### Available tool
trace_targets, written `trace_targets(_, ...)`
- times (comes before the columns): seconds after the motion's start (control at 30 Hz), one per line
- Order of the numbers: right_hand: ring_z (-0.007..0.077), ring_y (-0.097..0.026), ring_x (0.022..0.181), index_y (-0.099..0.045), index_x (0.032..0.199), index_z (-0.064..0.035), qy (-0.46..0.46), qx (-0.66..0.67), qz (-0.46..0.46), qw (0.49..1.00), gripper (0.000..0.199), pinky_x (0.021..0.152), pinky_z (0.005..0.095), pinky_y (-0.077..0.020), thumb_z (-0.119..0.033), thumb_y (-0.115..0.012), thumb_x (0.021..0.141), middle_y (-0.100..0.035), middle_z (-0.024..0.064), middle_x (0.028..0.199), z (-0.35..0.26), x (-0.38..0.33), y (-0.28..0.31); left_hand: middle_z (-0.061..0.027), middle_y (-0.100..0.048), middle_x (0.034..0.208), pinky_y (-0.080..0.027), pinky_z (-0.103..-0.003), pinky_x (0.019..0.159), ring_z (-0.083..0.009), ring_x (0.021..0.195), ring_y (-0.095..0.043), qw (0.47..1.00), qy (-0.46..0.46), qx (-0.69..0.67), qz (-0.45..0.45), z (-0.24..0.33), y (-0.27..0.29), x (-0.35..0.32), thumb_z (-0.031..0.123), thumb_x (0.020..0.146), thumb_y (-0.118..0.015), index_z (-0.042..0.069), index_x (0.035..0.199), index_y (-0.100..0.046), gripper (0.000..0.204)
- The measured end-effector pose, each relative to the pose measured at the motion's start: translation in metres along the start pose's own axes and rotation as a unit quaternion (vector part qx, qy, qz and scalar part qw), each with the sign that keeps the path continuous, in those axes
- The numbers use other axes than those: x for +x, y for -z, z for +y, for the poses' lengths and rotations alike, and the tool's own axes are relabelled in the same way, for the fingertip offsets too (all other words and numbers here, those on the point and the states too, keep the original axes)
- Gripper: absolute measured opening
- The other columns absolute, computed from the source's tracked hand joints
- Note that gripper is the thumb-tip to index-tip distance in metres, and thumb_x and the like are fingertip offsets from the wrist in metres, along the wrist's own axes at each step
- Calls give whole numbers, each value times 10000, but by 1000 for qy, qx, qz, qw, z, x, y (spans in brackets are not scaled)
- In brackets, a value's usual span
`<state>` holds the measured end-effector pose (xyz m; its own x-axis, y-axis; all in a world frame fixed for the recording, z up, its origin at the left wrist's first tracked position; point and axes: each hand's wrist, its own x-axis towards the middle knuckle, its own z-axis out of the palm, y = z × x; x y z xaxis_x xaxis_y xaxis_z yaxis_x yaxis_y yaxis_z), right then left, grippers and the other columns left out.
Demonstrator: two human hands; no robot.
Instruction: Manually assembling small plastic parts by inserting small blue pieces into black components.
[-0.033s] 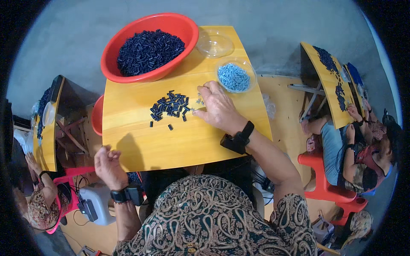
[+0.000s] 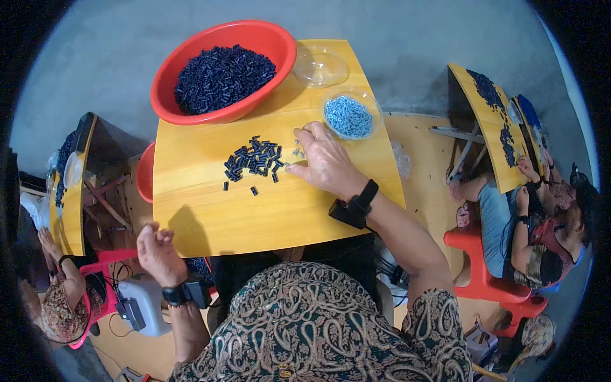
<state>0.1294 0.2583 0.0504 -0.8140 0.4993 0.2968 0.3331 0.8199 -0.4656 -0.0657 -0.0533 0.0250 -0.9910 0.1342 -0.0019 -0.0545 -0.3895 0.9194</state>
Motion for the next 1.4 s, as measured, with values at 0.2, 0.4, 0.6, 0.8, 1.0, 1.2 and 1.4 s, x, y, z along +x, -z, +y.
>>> trace_targets(0.2, 350, -564, 1028, -630, 1128, 39, 9, -17, -79, 997, 417, 899, 416, -470, -156, -751, 780, -577, 180, 1018, 13, 9, -10, -77, -658, 877, -489, -246, 601, -105, 649, -564, 993, -43, -16, 107, -4, 67, 2, 137, 956, -639, 51, 917, -628, 95)
trace_targets(0.4, 379, -566, 941, -623, 832, 19, 33, 37, -84, 995, 70, 827, 443, -479, -2, -640, 767, -567, 181, 876, 14, 10, -19, -68, -647, 834, -502, -231, 584, -100, 635, -556, 983, 66, -9, 171, -42, 148, 11, 135, 930, -664, 43, 892, -612, 113)
trace_targets(0.6, 356, -596, 836, -613, 800, 27, 15, 82, -53, 995, 79, 743, 427, -500, 76, -585, 744, -599, 188, 852, 8, 12, -17, -19, -568, 711, -496, -324, 550, -141, 556, -507, 922, 234, 90, 295, -112, 237, 19, 212, 952, -585, 80, 856, -598, 163)
trace_targets(0.8, 191, -603, 737, -641, 878, 16, -11, 181, -14, 983, 91, 672, 304, -487, 71, -627, 806, -612, 101, 845, 26, 7, -21, -18, -480, 634, -424, -332, 510, -171, 549, -457, 913, 312, -21, 263, -140, 241, 9, 123, 958, -526, 100, 753, -515, 207)
trace_targets(1.0, 286, -618, 829, -650, 874, 30, -23, 198, 12, 980, 113, 747, 346, -500, 76, -602, 783, -622, 147, 908, 25, 4, -10, -27, -459, 629, -455, -353, 526, -185, 546, -458, 911, 334, -8, 243, -155, 237, 17, 110, 952, -532, 85, 705, -500, 250)
trace_targets(1.2, 327, -602, 881, -651, 951, 17, 27, 119, -11, 992, 161, 795, 391, -494, 8, -655, 790, -600, 159, 1000, 10, 7, -14, -96, -576, 688, -536, -368, 573, -235, 586, -576, 906, 352, 105, 211, -181, 287, 20, 82, 905, -556, 7, 701, -559, 217)
trace_targets(1.4, 344, -584, 845, -609, 842, 15, -4, 79, -47, 996, 70, 772, 411, -482, -14, -653, 797, -574, 177, 885, 15, 4, -8, -56, -524, 673, -482, -332, 579, -220, 585, -537, 887, 373, 108, 250, -189, 255, 16, 106, 950, -517, 50, 765, -536, 194)
